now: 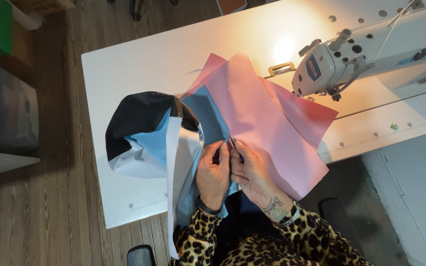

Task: The person is trimming edges of leather pieces using small snips at a sewing station.

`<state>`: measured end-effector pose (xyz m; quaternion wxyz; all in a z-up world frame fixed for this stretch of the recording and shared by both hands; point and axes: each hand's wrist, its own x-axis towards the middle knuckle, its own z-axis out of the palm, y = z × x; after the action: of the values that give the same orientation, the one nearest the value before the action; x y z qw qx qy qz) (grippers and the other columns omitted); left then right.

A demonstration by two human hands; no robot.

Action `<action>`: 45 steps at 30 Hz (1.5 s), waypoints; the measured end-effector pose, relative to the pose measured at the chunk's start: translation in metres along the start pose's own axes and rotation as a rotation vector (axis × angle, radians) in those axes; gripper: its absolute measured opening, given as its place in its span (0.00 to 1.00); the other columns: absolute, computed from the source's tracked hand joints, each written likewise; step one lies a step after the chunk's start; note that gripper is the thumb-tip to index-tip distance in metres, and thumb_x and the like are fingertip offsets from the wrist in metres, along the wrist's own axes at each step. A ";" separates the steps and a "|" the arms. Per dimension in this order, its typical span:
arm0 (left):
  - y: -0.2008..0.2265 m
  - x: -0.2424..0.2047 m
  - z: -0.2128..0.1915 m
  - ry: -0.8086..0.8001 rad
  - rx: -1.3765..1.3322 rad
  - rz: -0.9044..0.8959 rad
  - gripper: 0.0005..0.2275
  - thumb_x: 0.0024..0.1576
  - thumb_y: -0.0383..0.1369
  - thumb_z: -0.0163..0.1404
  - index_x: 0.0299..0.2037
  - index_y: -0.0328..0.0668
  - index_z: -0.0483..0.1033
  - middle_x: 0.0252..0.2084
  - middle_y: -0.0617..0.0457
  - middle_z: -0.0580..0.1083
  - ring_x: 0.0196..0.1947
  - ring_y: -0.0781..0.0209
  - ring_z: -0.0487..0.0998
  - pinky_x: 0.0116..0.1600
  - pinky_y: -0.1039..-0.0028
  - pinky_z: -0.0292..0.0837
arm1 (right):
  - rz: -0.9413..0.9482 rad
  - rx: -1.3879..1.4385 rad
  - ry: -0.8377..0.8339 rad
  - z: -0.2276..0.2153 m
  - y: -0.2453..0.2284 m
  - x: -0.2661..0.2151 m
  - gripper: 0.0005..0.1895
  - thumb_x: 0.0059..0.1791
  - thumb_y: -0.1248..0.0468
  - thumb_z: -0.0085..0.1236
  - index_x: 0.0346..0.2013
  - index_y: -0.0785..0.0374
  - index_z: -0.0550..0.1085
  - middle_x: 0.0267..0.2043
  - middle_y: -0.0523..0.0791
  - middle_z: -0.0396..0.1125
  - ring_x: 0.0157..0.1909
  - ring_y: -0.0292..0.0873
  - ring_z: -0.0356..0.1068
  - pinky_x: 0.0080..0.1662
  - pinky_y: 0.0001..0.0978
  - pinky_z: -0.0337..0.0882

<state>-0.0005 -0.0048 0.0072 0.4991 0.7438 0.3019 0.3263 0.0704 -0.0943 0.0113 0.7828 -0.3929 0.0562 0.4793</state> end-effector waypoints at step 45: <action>0.032 0.026 0.001 -0.202 0.718 0.166 0.08 0.56 0.26 0.51 0.43 0.35 0.69 0.45 0.43 0.71 0.40 0.41 0.79 0.39 0.57 0.77 | -0.562 -0.676 -0.008 -0.031 -0.069 0.053 0.18 0.60 0.55 0.41 0.31 0.63 0.65 0.25 0.37 0.54 0.22 0.28 0.51 0.23 0.22 0.53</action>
<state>0.0203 0.0047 0.0413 0.2059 0.9217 0.2849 0.1642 0.1622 -0.0935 0.0046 0.7104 -0.6252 -0.2159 0.2406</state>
